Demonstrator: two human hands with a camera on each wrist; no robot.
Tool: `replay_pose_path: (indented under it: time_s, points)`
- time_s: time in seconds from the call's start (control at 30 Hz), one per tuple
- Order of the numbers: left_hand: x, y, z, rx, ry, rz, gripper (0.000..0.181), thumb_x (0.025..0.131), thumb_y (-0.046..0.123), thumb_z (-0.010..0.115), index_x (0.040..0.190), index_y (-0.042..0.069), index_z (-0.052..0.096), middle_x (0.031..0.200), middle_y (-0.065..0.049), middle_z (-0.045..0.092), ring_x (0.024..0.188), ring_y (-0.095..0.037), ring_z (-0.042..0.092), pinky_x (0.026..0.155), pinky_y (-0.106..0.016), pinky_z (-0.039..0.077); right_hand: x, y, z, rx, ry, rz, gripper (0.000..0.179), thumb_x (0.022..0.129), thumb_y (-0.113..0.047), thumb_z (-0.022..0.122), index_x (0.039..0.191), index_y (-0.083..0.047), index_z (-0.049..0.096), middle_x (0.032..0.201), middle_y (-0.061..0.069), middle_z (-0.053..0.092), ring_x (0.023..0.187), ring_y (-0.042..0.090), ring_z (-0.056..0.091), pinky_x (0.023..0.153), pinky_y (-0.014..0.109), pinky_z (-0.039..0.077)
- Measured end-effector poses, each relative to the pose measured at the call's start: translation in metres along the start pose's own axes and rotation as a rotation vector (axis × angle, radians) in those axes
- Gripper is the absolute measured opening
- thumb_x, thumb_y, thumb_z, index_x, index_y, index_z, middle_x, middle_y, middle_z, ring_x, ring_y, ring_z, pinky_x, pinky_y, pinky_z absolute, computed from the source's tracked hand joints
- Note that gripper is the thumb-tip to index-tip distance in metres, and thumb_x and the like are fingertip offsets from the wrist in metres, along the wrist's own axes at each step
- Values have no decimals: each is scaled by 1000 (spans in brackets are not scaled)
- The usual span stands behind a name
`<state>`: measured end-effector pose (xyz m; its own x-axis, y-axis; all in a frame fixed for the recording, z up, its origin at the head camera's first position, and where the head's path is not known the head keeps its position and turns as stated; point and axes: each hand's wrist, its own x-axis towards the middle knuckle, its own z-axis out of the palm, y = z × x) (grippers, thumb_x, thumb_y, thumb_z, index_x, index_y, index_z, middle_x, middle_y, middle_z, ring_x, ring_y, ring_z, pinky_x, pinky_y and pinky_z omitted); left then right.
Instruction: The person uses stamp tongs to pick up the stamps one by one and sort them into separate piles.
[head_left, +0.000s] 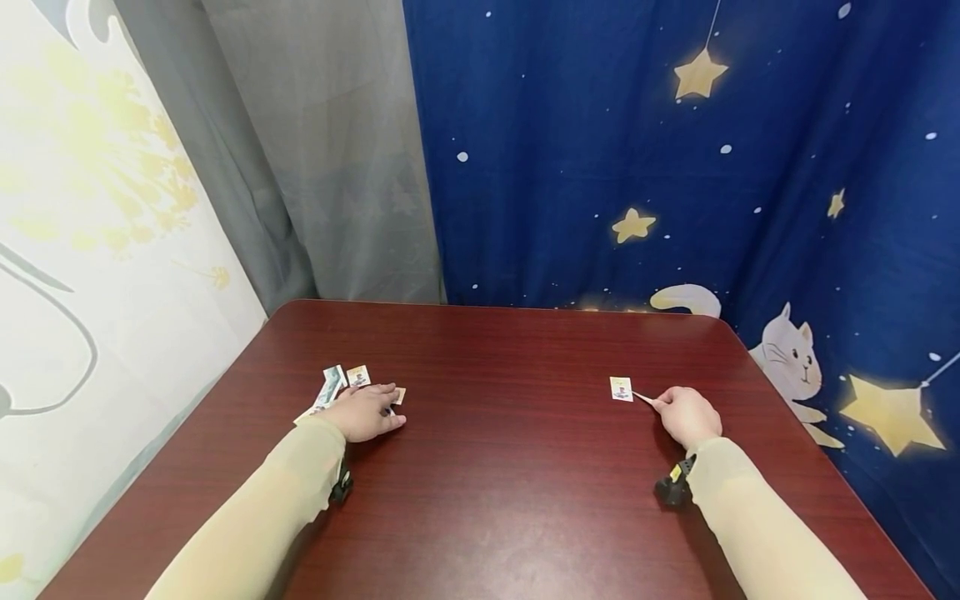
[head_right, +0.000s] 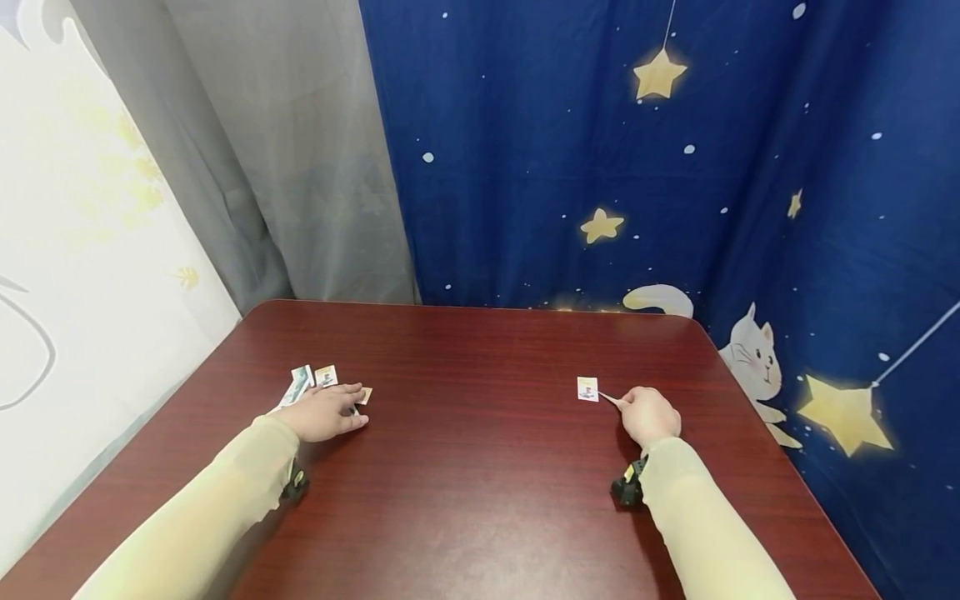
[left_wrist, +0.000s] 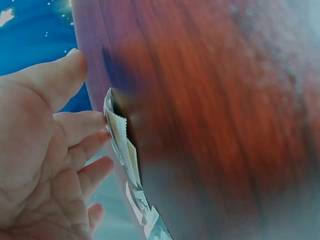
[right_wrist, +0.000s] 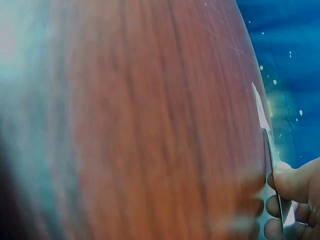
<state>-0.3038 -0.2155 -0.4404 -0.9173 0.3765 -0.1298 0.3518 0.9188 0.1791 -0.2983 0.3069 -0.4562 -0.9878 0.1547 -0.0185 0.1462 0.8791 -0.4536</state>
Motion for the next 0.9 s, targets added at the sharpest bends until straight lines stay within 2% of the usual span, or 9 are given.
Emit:
replay_pose_path:
  time_s: [0.13,0.53,0.9]
  points:
    - [0,3,-1,-3,-27,-13,62,94,43,57,140,3,49,148,-15,41,138,-32,34,107,-64,20,0,2,-1,-5,1,1,20,95,-21,57,97,-7,70,86,8,64,75,27,54,68,46,41]
    - [7,13,3,65,-37,43,63,94,45,56,140,2,49,148,-14,42,138,-32,34,108,-61,22,3,7,-1,-30,17,-25,19,95,-21,57,97,-9,71,88,9,66,77,26,56,75,54,38]
    - [7,31,2,60,-67,73,64,95,44,57,141,1,47,150,-15,39,140,-31,32,111,-56,21,-1,7,-2,-31,15,-16,27,95,-26,57,105,-3,70,104,19,66,87,33,58,78,58,39]
